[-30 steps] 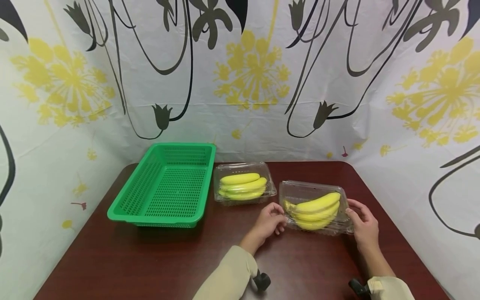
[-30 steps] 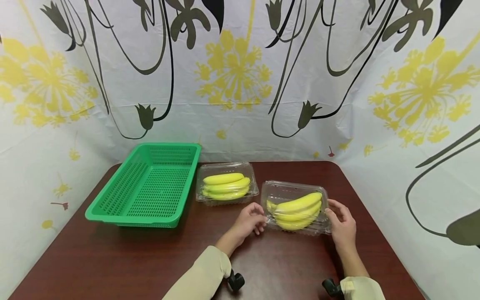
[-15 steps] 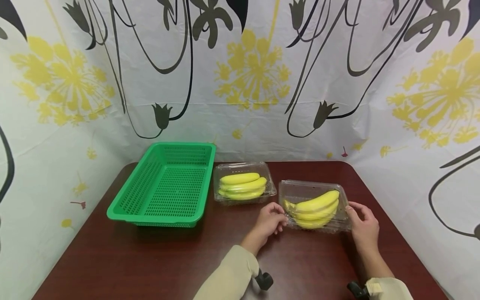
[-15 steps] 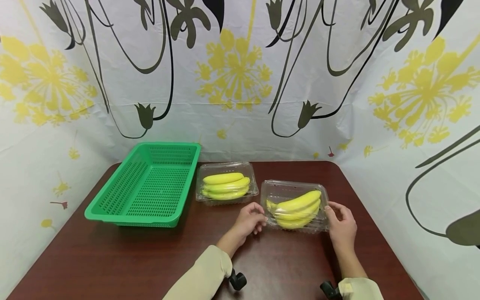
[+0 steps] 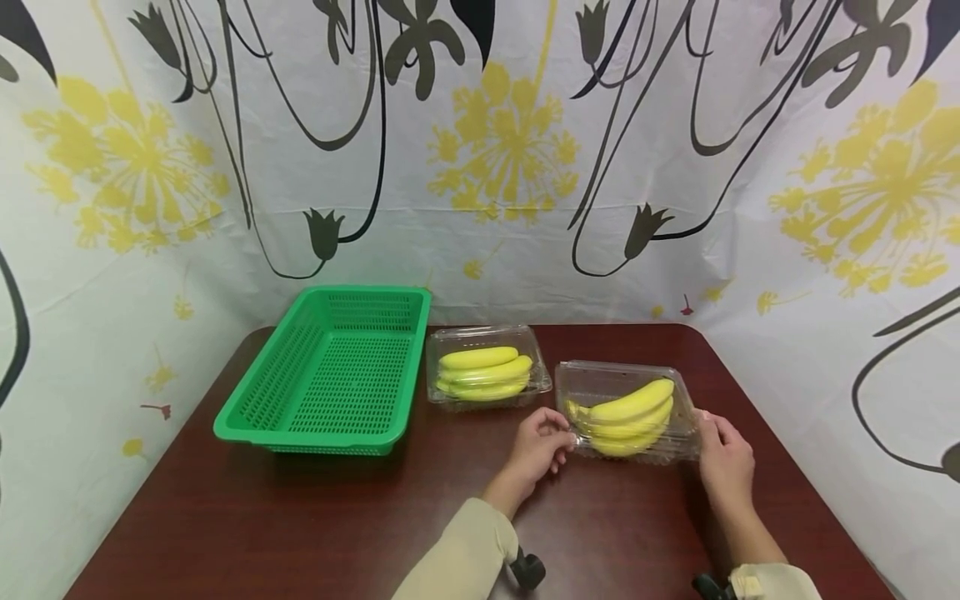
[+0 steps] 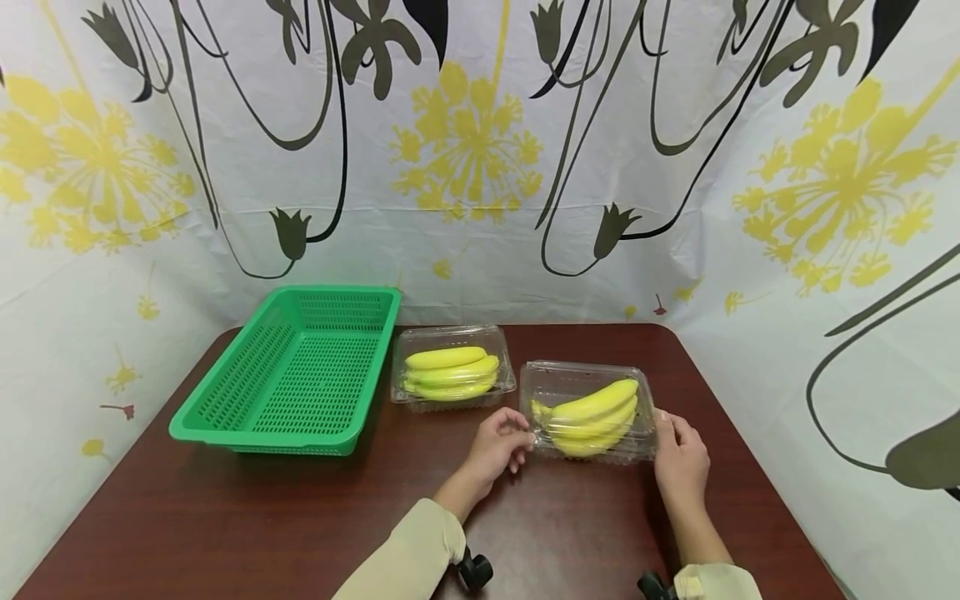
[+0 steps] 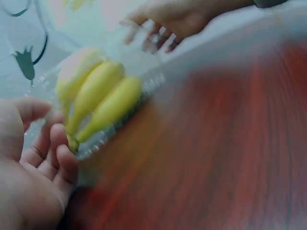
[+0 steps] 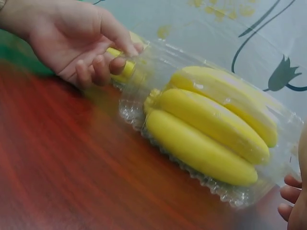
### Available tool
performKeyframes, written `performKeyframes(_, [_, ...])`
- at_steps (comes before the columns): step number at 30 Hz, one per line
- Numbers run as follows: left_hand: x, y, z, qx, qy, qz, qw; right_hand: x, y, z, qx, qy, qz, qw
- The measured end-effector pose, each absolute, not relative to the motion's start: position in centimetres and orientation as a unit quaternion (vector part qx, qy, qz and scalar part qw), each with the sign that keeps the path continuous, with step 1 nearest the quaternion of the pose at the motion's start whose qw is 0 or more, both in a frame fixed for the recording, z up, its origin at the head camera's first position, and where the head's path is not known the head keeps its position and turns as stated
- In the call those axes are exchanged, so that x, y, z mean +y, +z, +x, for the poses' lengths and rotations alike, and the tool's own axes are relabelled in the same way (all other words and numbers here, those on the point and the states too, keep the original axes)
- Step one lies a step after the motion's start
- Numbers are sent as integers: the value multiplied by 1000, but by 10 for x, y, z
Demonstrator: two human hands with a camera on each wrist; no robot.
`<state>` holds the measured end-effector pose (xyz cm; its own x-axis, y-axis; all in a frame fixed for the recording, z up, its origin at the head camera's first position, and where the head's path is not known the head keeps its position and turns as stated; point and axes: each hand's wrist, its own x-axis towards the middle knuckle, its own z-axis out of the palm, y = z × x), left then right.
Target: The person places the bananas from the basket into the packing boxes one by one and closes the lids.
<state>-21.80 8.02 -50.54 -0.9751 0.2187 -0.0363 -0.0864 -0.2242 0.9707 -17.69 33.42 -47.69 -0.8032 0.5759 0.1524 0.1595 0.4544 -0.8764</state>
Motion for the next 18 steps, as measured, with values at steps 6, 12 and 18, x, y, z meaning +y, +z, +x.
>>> performKeyframes(6, [80,-509,-217,612,783,64,95,341,-477,-172,-806,531,-205,164])
performKeyframes(12, [80,-509,-219,614,781,59,99,347,-474,-169,-808,561,-142,108])
performKeyframes(18, [79,-509,-219,617,778,58,102,348,-472,-169,-804,576,-127,77])
